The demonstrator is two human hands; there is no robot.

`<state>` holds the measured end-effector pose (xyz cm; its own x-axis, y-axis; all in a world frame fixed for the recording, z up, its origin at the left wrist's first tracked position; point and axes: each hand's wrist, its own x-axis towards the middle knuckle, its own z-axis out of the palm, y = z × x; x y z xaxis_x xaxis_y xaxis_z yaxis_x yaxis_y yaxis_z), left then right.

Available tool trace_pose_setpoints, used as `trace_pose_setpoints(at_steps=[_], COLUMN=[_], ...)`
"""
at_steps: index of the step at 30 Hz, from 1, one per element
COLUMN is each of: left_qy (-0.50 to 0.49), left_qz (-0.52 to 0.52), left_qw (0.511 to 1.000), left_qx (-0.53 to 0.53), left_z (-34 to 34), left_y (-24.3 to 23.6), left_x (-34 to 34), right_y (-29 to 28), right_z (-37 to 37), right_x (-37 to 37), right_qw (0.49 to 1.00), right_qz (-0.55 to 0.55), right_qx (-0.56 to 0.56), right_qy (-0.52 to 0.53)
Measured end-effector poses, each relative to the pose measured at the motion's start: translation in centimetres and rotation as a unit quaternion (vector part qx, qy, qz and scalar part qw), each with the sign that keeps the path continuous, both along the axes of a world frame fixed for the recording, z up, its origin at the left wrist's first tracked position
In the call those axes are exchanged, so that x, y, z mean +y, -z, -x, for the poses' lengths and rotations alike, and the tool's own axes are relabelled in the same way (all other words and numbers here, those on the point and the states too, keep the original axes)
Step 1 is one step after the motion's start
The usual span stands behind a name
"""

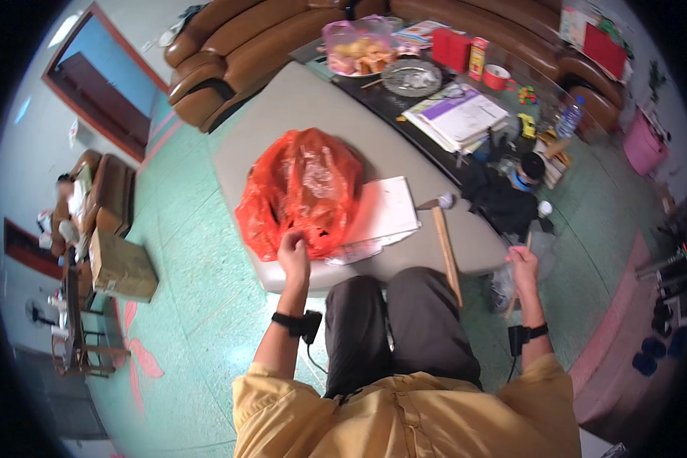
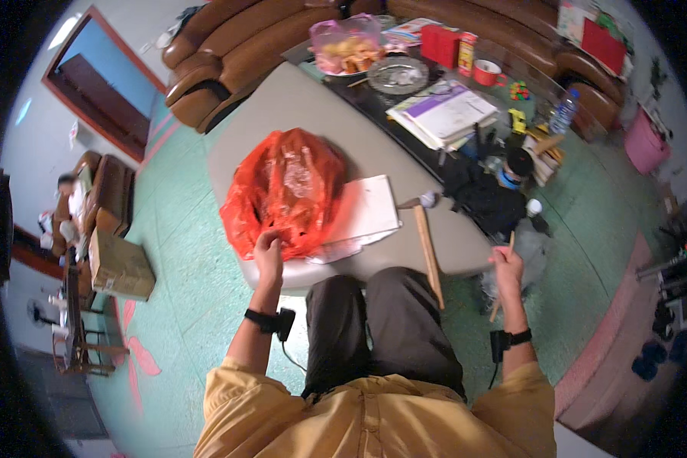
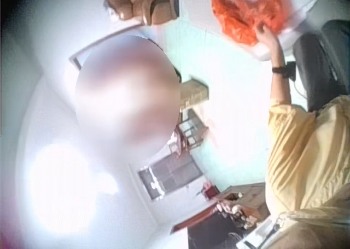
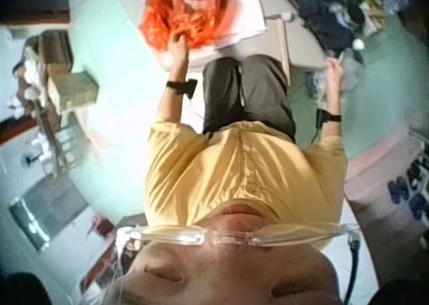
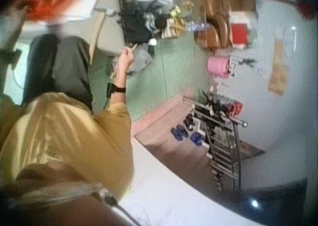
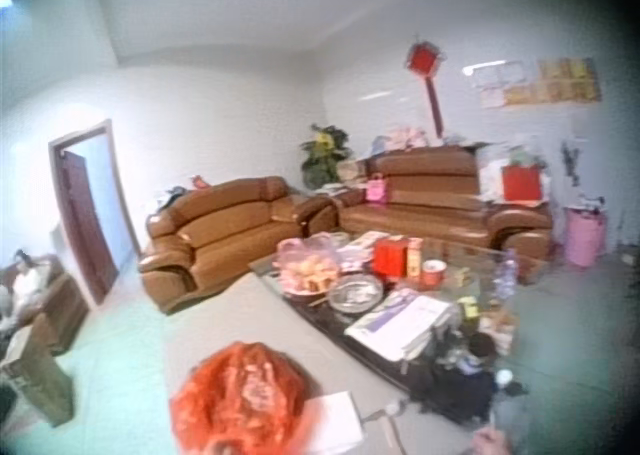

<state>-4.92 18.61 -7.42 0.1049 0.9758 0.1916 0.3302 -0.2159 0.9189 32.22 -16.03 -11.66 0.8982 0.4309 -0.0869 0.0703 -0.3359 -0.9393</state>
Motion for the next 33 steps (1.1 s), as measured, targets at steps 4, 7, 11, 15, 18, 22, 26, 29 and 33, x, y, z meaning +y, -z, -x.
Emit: trace_pose_setpoints(at_steps=[4,7,11,15,18,22,26,29,33], left_qy=[0.030,0.052,0.123,0.137,0.129,0.122,0.165,0.143,0.129], left_qz=[-0.086,0.066,-0.007,-0.036,-0.038,-0.038,-0.077,-0.037,-0.004], left_qw=[0.973,0.905,0.882,0.883,0.897,0.951,0.939,0.922,0.899], left_qx=[0.213,0.418,0.454,0.447,0.421,0.281,0.293,0.359,0.419], left_z=[-0.7,-2.7,-4.2,-5.4,-4.9,-3.6,-2.5,-1.8,-3.2], left_y=[0.7,0.3,2.6,4.3,5.2,6.1,5.5,6.0,3.9], left_x=[3.3,3.1,3.4,3.7,3.9,4.3,4.0,4.2,3.2], right_y=[-0.2,-1.5,-1.1,0.0,0.1,-0.5,-0.5,-1.2,-3.3], right_z=[1.2,2.7,3.4,3.8,5.1,6.0,6.9,7.8,8.1], right_x=[1.3,2.4,2.9,3.3,4.1,5.1,5.0,5.3,4.4], right_qw=[0.999,0.997,0.996,0.992,0.990,0.986,0.984,0.978,0.976], right_qz=[-0.002,0.012,0.044,0.050,0.045,0.075,0.069,0.077,0.117], right_qx=[0.034,0.016,0.033,0.045,0.027,0.023,0.030,0.010,0.009], right_qy=[-0.038,-0.078,-0.076,-0.106,-0.129,-0.146,-0.162,-0.193,-0.181])
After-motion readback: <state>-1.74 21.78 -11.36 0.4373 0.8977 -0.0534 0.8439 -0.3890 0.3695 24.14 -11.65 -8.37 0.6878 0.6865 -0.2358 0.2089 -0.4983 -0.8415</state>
